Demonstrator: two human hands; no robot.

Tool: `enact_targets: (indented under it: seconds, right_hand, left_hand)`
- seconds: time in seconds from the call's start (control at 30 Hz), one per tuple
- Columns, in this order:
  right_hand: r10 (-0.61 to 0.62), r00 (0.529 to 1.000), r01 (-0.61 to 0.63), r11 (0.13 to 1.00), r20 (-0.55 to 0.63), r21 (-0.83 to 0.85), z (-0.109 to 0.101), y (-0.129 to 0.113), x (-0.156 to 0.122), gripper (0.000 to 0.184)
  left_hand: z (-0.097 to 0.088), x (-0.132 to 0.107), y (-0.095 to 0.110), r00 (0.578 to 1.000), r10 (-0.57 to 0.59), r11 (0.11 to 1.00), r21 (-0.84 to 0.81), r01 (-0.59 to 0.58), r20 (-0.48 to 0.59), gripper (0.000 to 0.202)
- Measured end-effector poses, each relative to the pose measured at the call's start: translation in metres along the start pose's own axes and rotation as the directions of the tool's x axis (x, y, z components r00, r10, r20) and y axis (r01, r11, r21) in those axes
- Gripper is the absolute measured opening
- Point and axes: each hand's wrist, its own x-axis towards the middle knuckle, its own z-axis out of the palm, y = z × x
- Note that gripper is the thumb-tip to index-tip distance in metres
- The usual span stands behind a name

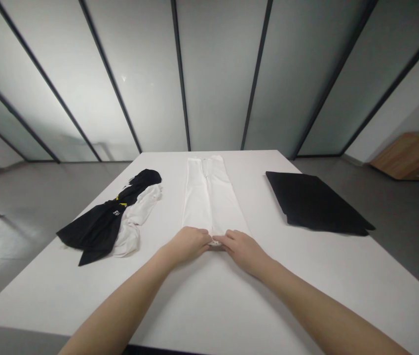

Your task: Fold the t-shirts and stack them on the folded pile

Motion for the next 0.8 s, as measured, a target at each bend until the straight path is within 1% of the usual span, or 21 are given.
enact_targets:
  seconds: [0.07,0.13,0.2,0.27,0.3,0.33,0.37,0.4,0.43,0.47,0.5,0.53,0.57,0.6,0.63,0.67,0.7,0.73,0.77,0.8]
  right_hand:
    - [-0.019,1.000,0.019,1.000,0.013,-0.006,-0.002,0.001,-0.001,0.039]
    - [-0.034,0.999,0.034,0.999,0.036,0.002,-0.006,0.001,-0.003,0.036]
    - [-0.051,0.996,0.048,0.998,0.076,0.033,-0.010,0.000,-0.004,0.031]
    - [-0.109,0.986,0.096,0.990,0.123,0.107,-0.015,-0.001,-0.007,0.028]
    - [-0.151,0.977,0.125,0.978,0.150,0.170,-0.018,-0.002,-0.008,0.026]
    - [-0.191,0.963,0.140,0.957,0.190,0.254,-0.020,-0.003,-0.010,0.023]
    - [-0.220,0.943,0.123,0.926,0.248,0.356,-0.022,-0.004,-0.013,0.022]
    - [-0.239,0.914,0.063,0.883,0.328,0.466,-0.024,-0.005,-0.016,0.022]
    - [-0.250,0.871,-0.036,0.826,0.423,0.563,-0.024,-0.006,-0.018,0.025]
    - [-0.251,0.827,-0.152,0.762,0.503,0.630,-0.025,-0.006,-0.020,0.029]
    - [-0.236,0.802,-0.250,0.702,0.548,0.667,-0.024,-0.006,-0.021,0.033]
    - [-0.194,0.814,-0.304,0.661,0.548,0.686,-0.022,-0.006,-0.021,0.035]
    - [-0.127,0.860,-0.304,0.651,0.494,0.696,-0.020,-0.004,-0.020,0.035]
    - [-0.046,0.922,-0.255,0.676,0.384,0.692,-0.017,-0.001,-0.018,0.033]
    - [0.024,0.973,-0.175,0.729,0.231,0.662,-0.013,0.004,-0.015,0.031]
    - [0.061,0.996,-0.091,0.793,0.070,0.602,-0.009,0.010,-0.011,0.030]
    - [0.066,0.995,-0.020,0.854,-0.069,0.520,-0.005,0.016,-0.007,0.030]
    - [0.052,0.985,0.026,0.901,-0.166,0.433,0.000,0.023,-0.004,0.031]
    - [0.043,0.974,0.040,0.936,-0.224,0.351,0.004,0.030,-0.001,0.034]
    - [0.043,0.968,0.027,0.961,-0.247,0.276,0.008,0.037,0.001,0.037]
  left_hand:
    - [-0.002,-0.001,-0.001,1.000,0.013,1.000,-0.019,-0.013,0.018,0.034]
    - [-0.004,-0.002,-0.003,0.999,0.039,0.997,-0.065,-0.036,0.035,0.034]
    - [-0.007,-0.004,-0.006,0.997,0.061,0.987,-0.150,-0.052,0.051,0.031]
    - [-0.010,-0.006,-0.009,0.990,0.079,0.956,-0.289,-0.042,0.118,0.029]
    - [-0.012,-0.007,-0.010,0.979,0.090,0.927,-0.375,-0.014,0.185,0.028]
    - [-0.012,-0.008,-0.011,0.955,0.109,0.884,-0.466,0.035,0.277,0.026]
    - [-0.013,-0.009,-0.012,0.913,0.142,0.825,-0.555,0.105,0.383,0.024]
    - [-0.012,-0.010,-0.012,0.854,0.189,0.754,-0.629,0.189,0.485,0.024]
    - [-0.011,-0.010,-0.011,0.795,0.242,0.678,-0.683,0.271,0.557,0.026]
    - [-0.010,-0.009,-0.011,0.759,0.285,0.606,-0.724,0.330,0.585,0.030]
    - [-0.007,-0.008,-0.011,0.768,0.299,0.549,-0.760,0.347,0.566,0.033]
    - [-0.005,-0.006,-0.011,0.822,0.264,0.521,-0.792,0.319,0.505,0.035]
    - [-0.001,-0.003,-0.012,0.898,0.178,0.533,-0.806,0.256,0.403,0.036]
    - [0.002,0.000,-0.014,0.962,0.058,0.589,-0.787,0.182,0.266,0.036]
    - [0.007,0.003,-0.017,0.992,-0.058,0.678,-0.725,0.121,0.111,0.036]
    - [0.012,0.005,-0.020,0.990,-0.138,0.776,-0.625,0.086,-0.034,0.034]
    - [0.019,0.007,-0.024,0.973,-0.173,0.860,-0.504,0.074,-0.151,0.033]
    - [0.026,0.009,-0.028,0.959,-0.171,0.922,-0.379,0.074,-0.228,0.033]
    - [0.033,0.009,-0.033,0.953,-0.147,0.961,-0.265,0.075,-0.265,0.038]
    - [0.041,0.009,-0.037,0.955,-0.124,0.982,-0.173,0.079,-0.268,0.045]
